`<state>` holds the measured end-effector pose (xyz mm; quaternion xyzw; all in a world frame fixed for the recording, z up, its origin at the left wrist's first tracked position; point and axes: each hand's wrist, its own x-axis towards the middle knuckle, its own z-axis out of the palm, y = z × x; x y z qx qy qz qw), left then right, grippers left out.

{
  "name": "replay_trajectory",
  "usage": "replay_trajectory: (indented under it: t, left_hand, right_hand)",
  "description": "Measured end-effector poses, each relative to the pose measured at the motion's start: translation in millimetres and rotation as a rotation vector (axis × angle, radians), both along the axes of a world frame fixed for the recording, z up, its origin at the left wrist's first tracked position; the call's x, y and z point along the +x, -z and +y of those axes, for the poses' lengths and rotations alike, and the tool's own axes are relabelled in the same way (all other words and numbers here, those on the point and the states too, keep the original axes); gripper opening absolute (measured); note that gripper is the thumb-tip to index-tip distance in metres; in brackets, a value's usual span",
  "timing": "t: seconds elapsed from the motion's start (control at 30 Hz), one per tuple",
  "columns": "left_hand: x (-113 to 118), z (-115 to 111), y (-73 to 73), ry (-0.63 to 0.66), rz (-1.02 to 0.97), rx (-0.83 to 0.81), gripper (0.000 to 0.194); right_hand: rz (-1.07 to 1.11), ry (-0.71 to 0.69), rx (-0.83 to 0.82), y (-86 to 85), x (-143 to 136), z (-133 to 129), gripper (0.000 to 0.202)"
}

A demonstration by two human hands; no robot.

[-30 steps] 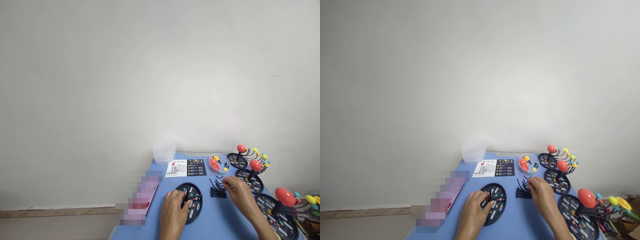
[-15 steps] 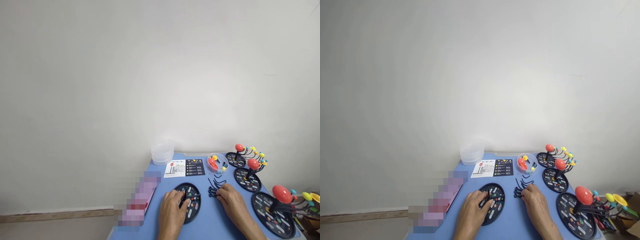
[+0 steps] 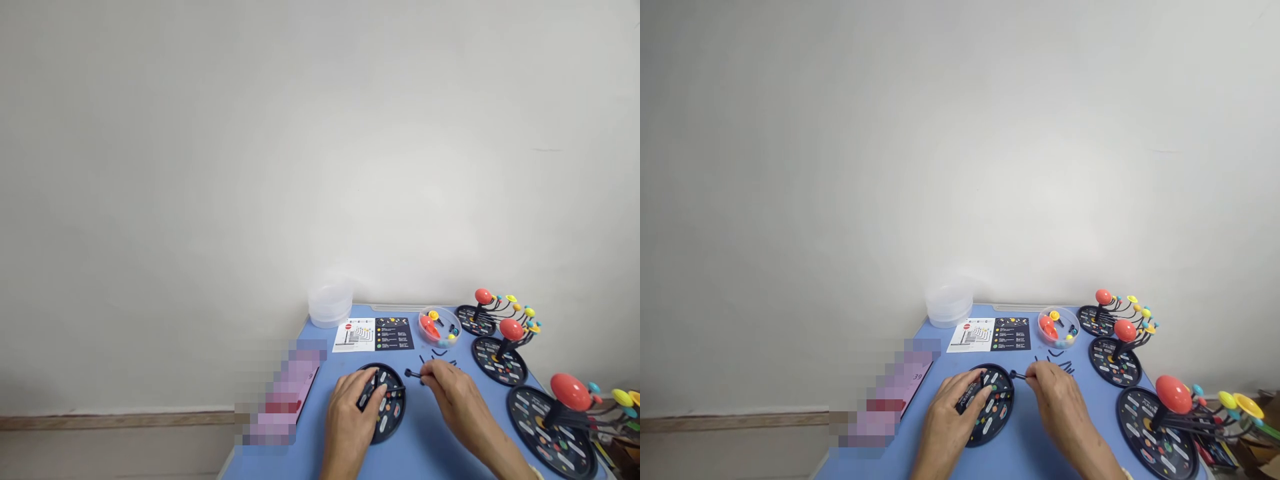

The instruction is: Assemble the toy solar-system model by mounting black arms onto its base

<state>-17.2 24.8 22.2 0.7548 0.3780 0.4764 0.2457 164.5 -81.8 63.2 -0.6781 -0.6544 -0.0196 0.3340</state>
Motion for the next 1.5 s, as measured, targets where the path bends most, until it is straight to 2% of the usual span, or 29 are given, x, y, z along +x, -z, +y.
replay_trajectory:
  t: [0.07,0.17,0.4,0.87,1.0,1.13,1.3,1.5]
  left_hand:
    - [0,0,0.9,0.019,-0.045,0.007,0.028]
    - [0,0,3.8,0.030,-0.079,0.000,0.028]
    - [1,0,6.6,0.039,-0.096,-0.031,0.030]
    - [2,2,7.3,0.031,-0.110,-0.066,0.031]
    - [0,1,5.7,0.034,-0.106,-0.075,0.031]
    - [-1,2,6.5,0.037,-0.111,-0.067,0.031]
    - [0,3,8.5,0.031,-0.109,-0.060,0.031]
    - [1,2,8.0,0.021,-0.091,-0.099,0.031]
  right_hand:
    - [-0.012,-0.058,0.038,-14.7,-13,10,0.017]
    - [-0.057,-0.100,0.054,-24.0,-28,26,0.017]
    - [-0.076,-0.140,0.011,-23.7,-35,34,0.018]
    - [-0.114,-0.222,-0.107,-38.6,-27,39,0.029]
    - [-0.152,-0.185,-0.098,-37.5,-31,38,0.030]
    - [-0.120,-0.142,-0.048,-28.7,-34,36,0.029]
    - [-0.045,-0.177,0.023,-17.3,-34,37,0.029]
    - [0.131,-0.177,0.137,-21.1,-26,37,0.025]
